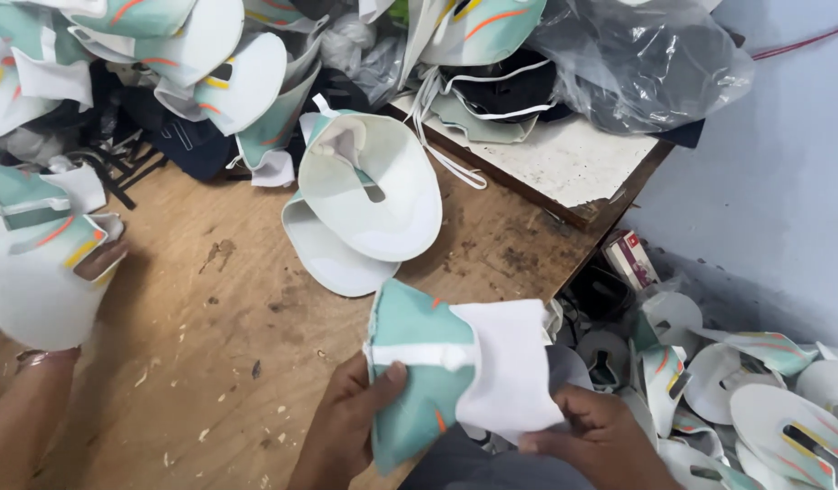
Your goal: Assembling and checking shoe upper components at a workbench.
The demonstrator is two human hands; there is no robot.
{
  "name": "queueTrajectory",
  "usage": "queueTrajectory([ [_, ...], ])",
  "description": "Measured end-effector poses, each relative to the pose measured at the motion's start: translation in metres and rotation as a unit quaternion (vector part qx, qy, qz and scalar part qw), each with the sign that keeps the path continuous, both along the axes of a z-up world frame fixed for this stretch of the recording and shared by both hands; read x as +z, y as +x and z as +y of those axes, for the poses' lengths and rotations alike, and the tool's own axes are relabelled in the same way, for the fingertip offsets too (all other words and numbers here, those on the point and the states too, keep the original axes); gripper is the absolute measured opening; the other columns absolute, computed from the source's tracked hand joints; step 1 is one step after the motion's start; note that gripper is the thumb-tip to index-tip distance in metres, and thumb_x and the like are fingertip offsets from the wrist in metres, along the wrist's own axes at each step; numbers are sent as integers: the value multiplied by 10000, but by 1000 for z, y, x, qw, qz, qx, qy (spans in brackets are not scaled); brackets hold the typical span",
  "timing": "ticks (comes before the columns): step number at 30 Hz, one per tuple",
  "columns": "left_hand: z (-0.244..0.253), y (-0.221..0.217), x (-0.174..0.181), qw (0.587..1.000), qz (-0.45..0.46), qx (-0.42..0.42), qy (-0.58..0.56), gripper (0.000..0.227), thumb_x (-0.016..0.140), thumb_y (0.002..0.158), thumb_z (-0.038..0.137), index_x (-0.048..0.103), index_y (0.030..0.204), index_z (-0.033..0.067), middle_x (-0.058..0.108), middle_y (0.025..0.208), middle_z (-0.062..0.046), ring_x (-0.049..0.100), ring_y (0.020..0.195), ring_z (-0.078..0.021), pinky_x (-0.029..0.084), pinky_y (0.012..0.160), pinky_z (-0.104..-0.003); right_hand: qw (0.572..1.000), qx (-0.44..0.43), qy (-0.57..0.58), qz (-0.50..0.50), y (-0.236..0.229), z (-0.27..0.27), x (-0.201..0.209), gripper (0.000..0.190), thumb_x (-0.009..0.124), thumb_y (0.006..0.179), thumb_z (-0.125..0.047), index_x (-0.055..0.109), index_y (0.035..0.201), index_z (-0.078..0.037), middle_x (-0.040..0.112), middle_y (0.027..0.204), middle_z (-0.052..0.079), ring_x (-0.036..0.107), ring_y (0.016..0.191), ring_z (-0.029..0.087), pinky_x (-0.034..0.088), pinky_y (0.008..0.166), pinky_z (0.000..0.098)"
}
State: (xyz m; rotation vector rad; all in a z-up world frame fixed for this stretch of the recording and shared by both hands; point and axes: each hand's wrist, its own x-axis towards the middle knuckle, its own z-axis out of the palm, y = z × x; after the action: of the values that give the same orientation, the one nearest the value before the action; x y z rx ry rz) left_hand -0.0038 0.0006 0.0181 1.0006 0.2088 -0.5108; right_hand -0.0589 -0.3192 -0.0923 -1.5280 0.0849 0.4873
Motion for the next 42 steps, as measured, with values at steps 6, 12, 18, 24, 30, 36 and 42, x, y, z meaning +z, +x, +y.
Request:
queueTrajectory([
  [6,-9,0,-4,990,-61,-106,64,423,662,932,186,636,1273,-64,779,1085,-145,759,937,-204,645,804,-357,980,-111,160,45,14,-14,37,605,854,637,63,699,1206,-73,754,1045,3,712,944,111,537,867,290],
  [12,-5,-1,-25,965,-150,-164,136,375,690,953,171,683,1260,-43,779,1104,-92,722,997,-157,584,878,-321,978,-200,55,-21,17,-17,38,252,807,762,46,701,990,60,719,857,70,650,760,138,543,698,303],
  [18,-22,-4,-29,960,-157,-178,146,339,713,925,136,692,1240,13,763,1064,-47,688,972,-118,560,866,-293,972,-235,17,2,16,-33,-7,220,714,851,-48,741,1056,27,689,804,76,569,658,145,462,567,305],
  [24,-1,17,-85,980,-106,-21,169,151,734,879,75,704,1008,2,666,811,-70,588,722,-150,474,665,-308,961,-242,128,-24,24,-34,-9,270,671,953,-109,702,1157,64,749,970,86,676,845,144,558,749,314],
  [30,21,22,-86,932,-146,228,240,115,623,957,78,725,913,46,644,742,-24,551,671,-102,453,645,-260,944,-275,182,12,22,-1,-33,280,622,971,-141,683,1209,-7,744,1054,66,694,904,139,568,808,333],
  [36,78,12,-94,886,-205,347,231,256,542,1093,126,662,891,25,690,907,-90,614,863,-178,495,831,-315,923,-347,166,-5,24,-7,16,316,544,1039,-244,645,1268,-51,731,1077,78,703,916,176,576,773,368],
  [42,-20,-36,-101,982,-168,-62,54,299,624,848,32,643,1147,25,700,1240,-148,650,1199,-262,490,1049,-397,917,-340,205,-31,29,15,21,343,561,1031,-242,644,1315,-67,726,1100,54,691,948,152,574,804,346],
])
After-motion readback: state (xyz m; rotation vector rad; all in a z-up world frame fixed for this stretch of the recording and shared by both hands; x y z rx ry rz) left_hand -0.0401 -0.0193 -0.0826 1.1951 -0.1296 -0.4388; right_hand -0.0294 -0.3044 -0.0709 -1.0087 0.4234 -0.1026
